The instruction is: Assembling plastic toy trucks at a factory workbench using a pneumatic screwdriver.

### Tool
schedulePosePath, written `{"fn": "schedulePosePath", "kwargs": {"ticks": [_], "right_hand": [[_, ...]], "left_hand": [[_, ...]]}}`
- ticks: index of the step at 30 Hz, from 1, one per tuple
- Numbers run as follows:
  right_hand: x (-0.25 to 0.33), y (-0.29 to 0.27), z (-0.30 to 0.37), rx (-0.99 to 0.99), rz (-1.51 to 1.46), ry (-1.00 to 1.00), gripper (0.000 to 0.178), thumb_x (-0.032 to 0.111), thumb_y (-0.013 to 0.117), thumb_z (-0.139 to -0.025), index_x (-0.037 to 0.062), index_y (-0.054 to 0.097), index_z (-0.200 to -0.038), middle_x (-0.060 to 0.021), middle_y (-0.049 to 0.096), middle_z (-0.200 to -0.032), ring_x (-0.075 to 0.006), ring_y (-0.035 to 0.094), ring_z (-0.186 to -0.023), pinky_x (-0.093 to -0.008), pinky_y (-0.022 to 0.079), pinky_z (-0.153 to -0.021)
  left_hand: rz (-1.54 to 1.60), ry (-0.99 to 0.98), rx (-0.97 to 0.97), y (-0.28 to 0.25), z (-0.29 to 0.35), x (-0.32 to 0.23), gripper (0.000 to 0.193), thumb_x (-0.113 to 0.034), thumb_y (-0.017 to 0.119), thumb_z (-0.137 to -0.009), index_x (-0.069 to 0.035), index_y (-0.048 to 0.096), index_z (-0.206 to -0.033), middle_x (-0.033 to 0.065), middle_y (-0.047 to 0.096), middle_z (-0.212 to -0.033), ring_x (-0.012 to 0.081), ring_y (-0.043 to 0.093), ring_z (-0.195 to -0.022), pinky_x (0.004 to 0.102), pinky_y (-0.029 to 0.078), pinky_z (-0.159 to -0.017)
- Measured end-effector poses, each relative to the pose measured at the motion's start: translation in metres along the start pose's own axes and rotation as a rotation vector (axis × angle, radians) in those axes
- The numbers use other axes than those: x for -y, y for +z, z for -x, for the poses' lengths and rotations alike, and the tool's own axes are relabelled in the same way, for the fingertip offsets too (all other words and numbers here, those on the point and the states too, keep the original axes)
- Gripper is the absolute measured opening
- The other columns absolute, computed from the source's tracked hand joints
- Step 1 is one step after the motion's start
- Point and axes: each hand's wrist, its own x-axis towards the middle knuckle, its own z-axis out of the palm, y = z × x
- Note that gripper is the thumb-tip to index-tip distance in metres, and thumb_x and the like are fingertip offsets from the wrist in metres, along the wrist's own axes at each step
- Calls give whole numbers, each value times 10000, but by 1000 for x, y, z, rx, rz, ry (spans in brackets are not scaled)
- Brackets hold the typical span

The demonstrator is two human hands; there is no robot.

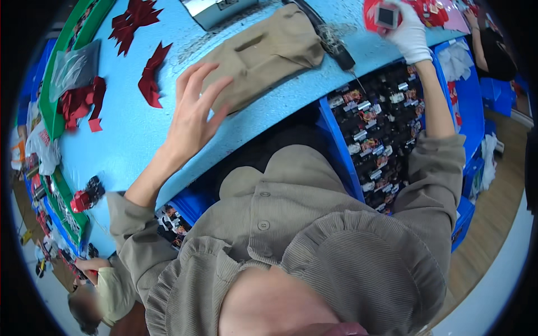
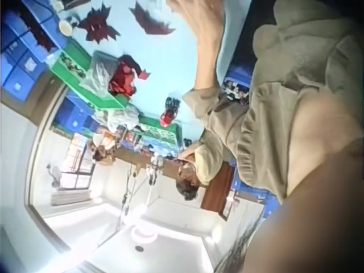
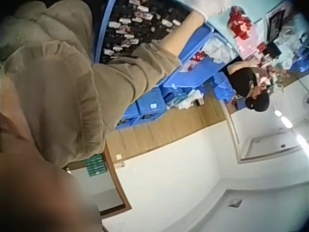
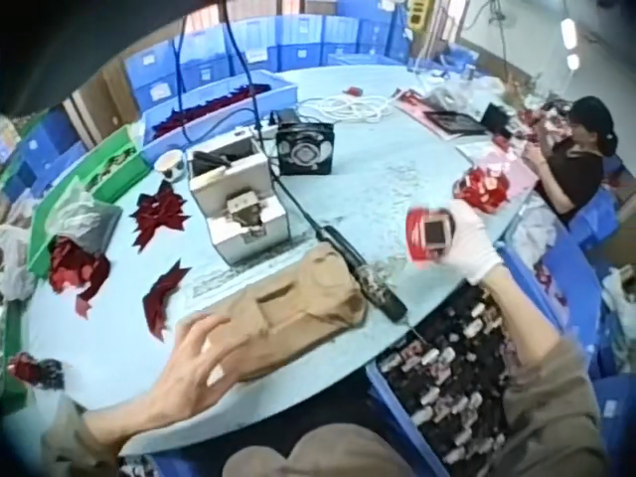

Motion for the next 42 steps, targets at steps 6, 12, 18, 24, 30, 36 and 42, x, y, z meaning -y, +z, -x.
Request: {"fn": "schedulePosePath", "kwargs": {"ticks": [6,12,18,24,30,36,42], "right_hand": [[96,-35,45,263,-717,-228,396,132,731,-724,50,549,-1066,-74,606,-1031,-201,579,-975,-327,477,-855],[7,-14,73,-463,-237,320,383,176,694,-763,-7,542,-1062,-99,605,-1006,-218,583,-938,-326,473,-834],[-52,101,162,-103,588,631,545,187,695,-630,-4,494,-1100,-169,525,-1096,-325,525,-980,-406,449,-840],[-61,96,154,-92,602,754,532,145,666,-640,44,493,-1132,-171,479,-1184,-333,487,-1058,-402,431,-875],[-82,38,150,-402,479,794,299,131,646,-636,76,629,-930,-129,633,-922,-279,605,-858,-378,477,-777],[-34,-108,127,-489,405,623,327,163,688,-634,39,641,-933,-103,659,-827,-199,629,-756,-310,493,-724],[69,-154,116,-391,-563,495,437,119,697,-638,1,558,-1035,-129,587,-897,-215,583,-774,-328,480,-717]], "left_hand": [[-3,656,-1075,26,-135,-55,112,-87,575,-742,17,591,-705,171,534,-956,323,525,-934,367,469,-681],[574,7,-385,28,-92,-24,632,-168,790,-639,-21,442,-1145,157,470,-1174,312,476,-1112,382,429,-897],[528,-161,-383,70,-72,15,608,-231,813,-593,-40,459,-1049,164,491,-1057,313,513,-997,404,423,-868],[290,-49,-361,77,-53,39,615,-259,803,-610,-48,442,-1062,164,485,-1115,317,495,-1018,431,407,-873],[202,37,-554,73,-56,21,603,-234,781,-639,-45,437,-1097,161,472,-1175,324,474,-1041,454,386,-871],[225,199,-631,51,-50,2,568,-127,753,-655,-39,447,-1125,140,510,-1077,287,513,-966,409,419,-838],[859,112,-134,36,-81,-68,306,-22,674,-678,-20,558,-961,94,544,-809,231,548,-749,336,472,-661]]}}
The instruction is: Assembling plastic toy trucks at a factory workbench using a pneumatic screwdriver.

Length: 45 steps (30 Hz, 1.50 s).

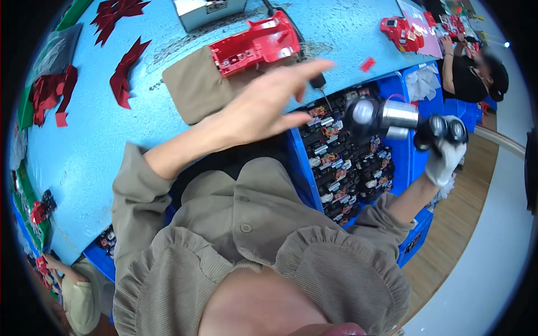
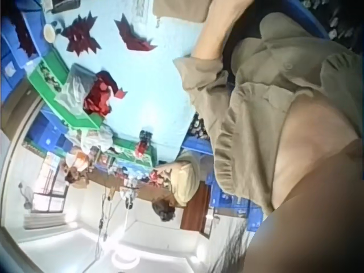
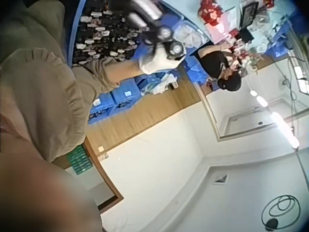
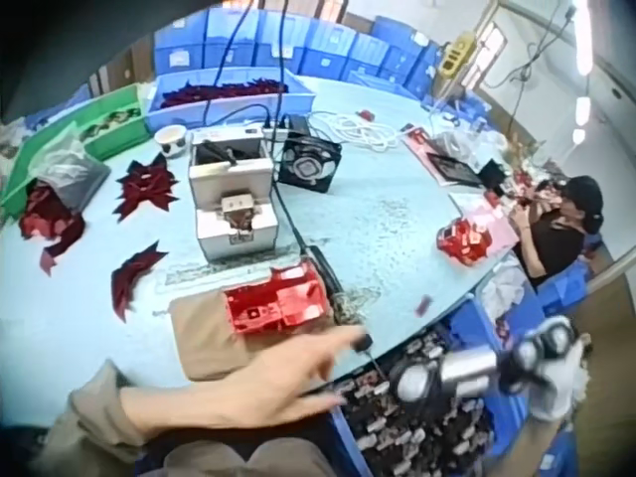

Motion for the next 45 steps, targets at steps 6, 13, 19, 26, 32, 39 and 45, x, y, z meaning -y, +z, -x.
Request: {"fn": "schedulePosePath", "kwargs": {"ticks": [6,13,19,26,32,39,45], "right_hand": [[16,110,39,665,-810,44,452,212,763,-620,57,460,-918,-105,539,-856,-256,553,-779,-367,463,-717],[-47,170,47,841,-433,42,357,73,707,-677,50,473,-945,-137,572,-971,-258,565,-905,-381,451,-843],[-40,172,2,708,-109,21,526,43,691,-693,1,471,-1169,-158,563,-1120,-214,545,-1033,-329,439,-888],[-91,255,-39,728,374,65,606,73,700,-664,-63,435,-1191,-147,589,-1069,-198,571,-980,-289,460,-841],[-83,251,-35,852,398,102,484,84,695,-647,-65,510,-1069,-141,624,-945,-167,589,-869,-284,468,-782],[-92,218,-55,649,83,283,297,147,652,-695,-20,556,-921,-76,597,-778,-141,568,-697,-267,465,-627],[4,199,-122,508,-907,258,235,156,602,-793,22,523,-970,16,467,-617,-96,465,-558,-246,412,-588]], "left_hand": [[-509,144,133,-29,11,-13,247,-69,624,-689,-30,557,-923,90,544,-774,251,559,-758,365,463,-624],[-1337,-99,27,-101,45,-13,166,-15,577,-628,-18,555,-793,112,513,-776,256,537,-744,351,461,-602],[-1250,-100,-14,-107,50,-15,118,-14,589,-640,-13,570,-756,130,504,-775,279,537,-727,379,463,-592],[-687,-19,-78,-83,9,7,121,-62,650,-664,18,561,-677,169,534,-777,353,556,-637,412,473,-591],[-546,-102,13,-78,-1,21,168,-94,689,-649,25,571,-662,184,562,-858,350,563,-715,409,483,-642],[-785,-123,-67,-72,-6,58,155,-137,611,-721,4,636,-782,164,569,-963,300,494,-956,391,455,-758],[-845,-374,88,-64,-20,58,141,-95,596,-711,10,637,-795,133,578,-976,291,504,-990,387,431,-831]]}}
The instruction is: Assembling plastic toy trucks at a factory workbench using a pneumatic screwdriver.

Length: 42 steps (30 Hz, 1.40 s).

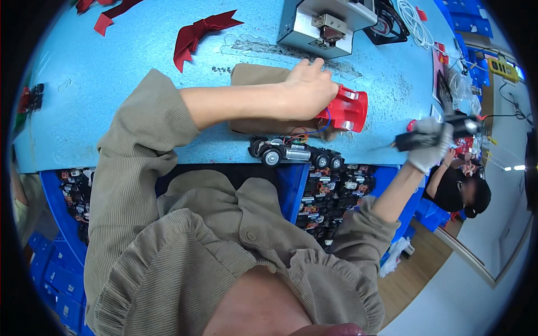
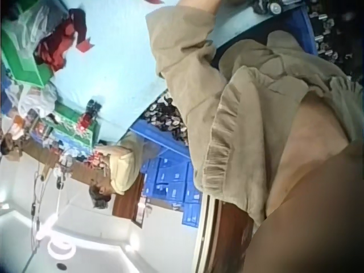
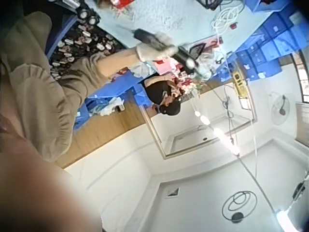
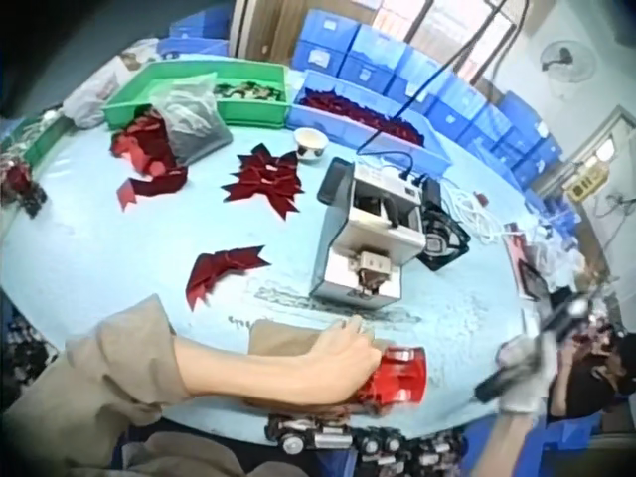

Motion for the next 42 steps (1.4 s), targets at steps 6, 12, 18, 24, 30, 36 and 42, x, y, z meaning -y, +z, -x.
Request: {"fn": "schedulePosePath", "kwargs": {"ticks": [6,12,18,24,30,36,42], "right_hand": [[-5,110,-84,479,-315,-228,135,147,614,-781,54,522,-816,44,419,-571,-97,428,-525,-252,388,-580],[-79,138,-149,667,49,-161,178,176,594,-803,79,496,-688,1,419,-566,-131,441,-491,-290,413,-550],[-119,171,-89,204,359,-154,146,158,612,-795,44,525,-766,-26,470,-627,-138,494,-556,-282,423,-530],[-78,159,-91,563,155,-311,236,279,551,-837,48,563,-785,-11,421,-575,-142,432,-515,-299,399,-551],[-102,159,-129,708,-168,-215,207,191,555,-836,-4,574,-768,-25,474,-580,-150,454,-464,-309,436,-514],[-95,182,-85,286,666,-790,224,143,504,-848,-12,555,-695,-59,515,-557,-154,500,-469,-285,466,-514],[-87,133,-55,44,858,-1039,164,73,500,-786,50,526,-626,-27,508,-529,-126,492,-460,-244,437,-491]], "left_hand": [[-37,16,82,-3,-2,0,188,-127,604,-705,0,630,-842,137,582,-956,293,512,-977,392,431,-817],[55,47,66,-2,-7,0,191,-124,598,-707,2,630,-846,143,588,-933,299,527,-954,395,444,-799],[116,21,116,-3,3,8,188,-124,594,-709,9,618,-841,163,592,-906,332,560,-912,415,470,-755],[212,52,87,-7,3,8,193,-127,585,-711,4,633,-844,183,627,-870,349,617,-831,420,496,-690],[214,30,144,-8,1,8,181,-125,590,-721,-1,606,-852,186,599,-904,358,596,-838,417,489,-710],[182,41,113,-11,-2,7,166,-121,595,-720,-7,611,-841,184,612,-849,352,614,-786,415,498,-674],[107,99,-23,-3,1,16,148,-118,595,-720,-4,616,-811,175,624,-751,338,631,-723,407,508,-629]]}}
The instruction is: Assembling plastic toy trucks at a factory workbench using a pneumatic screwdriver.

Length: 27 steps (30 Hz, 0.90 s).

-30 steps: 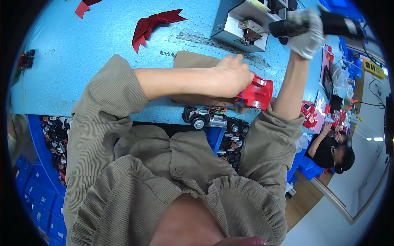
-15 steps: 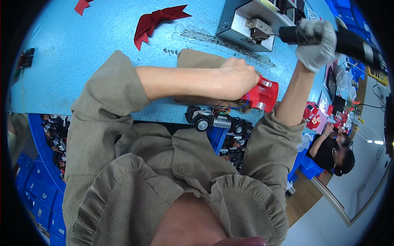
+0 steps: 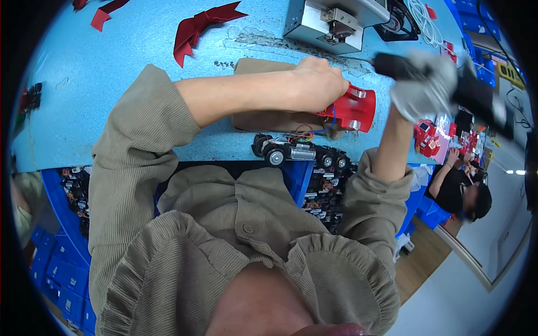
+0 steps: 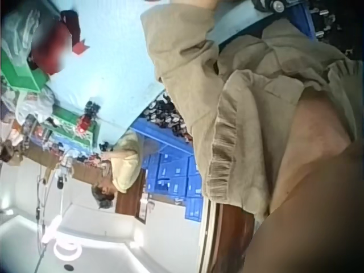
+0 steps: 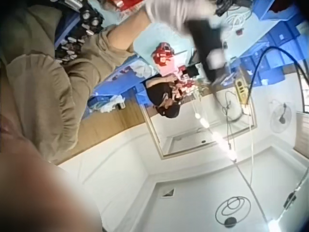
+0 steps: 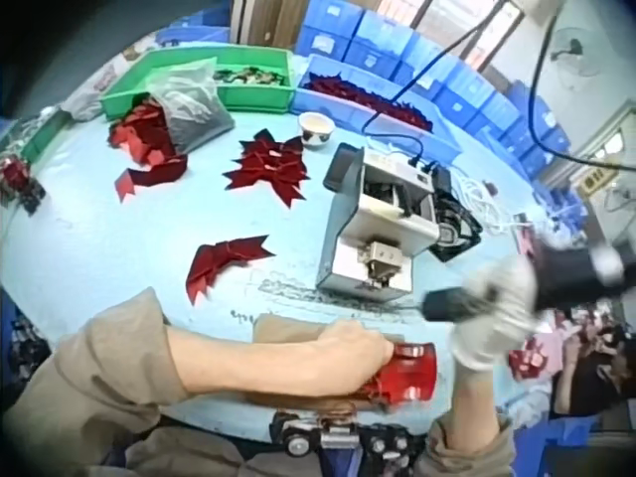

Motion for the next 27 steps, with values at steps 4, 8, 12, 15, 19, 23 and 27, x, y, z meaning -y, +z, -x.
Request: {"fn": "schedulePosePath", "kwargs": {"ticks": [4,8,12,15,19,23,27], "right_hand": [[60,-83,-11,-163,-1006,492,248,136,530,-776,148,432,-549,42,385,-478,-92,385,-418,-232,333,-472],[85,-77,24,-131,-1065,494,179,170,503,-795,142,435,-631,50,365,-532,-93,367,-438,-243,299,-464],[71,-58,59,-9,-1039,466,87,190,481,-832,109,506,-812,32,391,-604,-106,391,-481,-255,315,-473],[68,-51,71,5,-936,495,120,173,467,-845,108,513,-935,19,389,-601,-115,392,-481,-271,333,-477],[66,-47,74,25,-960,508,239,135,449,-853,128,484,-1089,5,390,-600,-122,401,-484,-290,365,-488],[62,-47,81,15,-1002,442,328,61,488,-843,106,415,-1159,-41,436,-588,-161,436,-453,-340,415,-454],[68,-43,78,122,-911,352,309,65,474,-845,134,424,-1142,-31,430,-592,-150,434,-459,-323,424,-484]], "left_hand": [[7,62,74,1,-9,-3,138,-123,596,-721,-7,620,-793,179,625,-760,332,630,-744,402,509,-636],[-26,41,83,-2,-4,-5,133,-130,601,-721,-15,622,-784,179,629,-784,319,628,-777,399,509,-644],[-40,42,109,0,-5,-3,133,-132,604,-720,-20,621,-790,165,632,-798,310,625,-806,396,507,-657],[-32,43,110,1,-7,-3,137,-134,607,-717,-22,619,-795,155,634,-801,310,624,-808,397,504,-663],[-28,43,105,2,-7,-2,144,-135,614,-710,-25,617,-803,146,636,-806,312,623,-802,400,500,-663],[-17,31,93,2,-4,-4,139,-133,617,-708,-29,616,-800,143,637,-809,309,623,-795,401,496,-663],[-20,20,84,1,-3,-6,151,-131,627,-701,-31,621,-814,138,640,-806,308,623,-783,396,494,-674]]}}
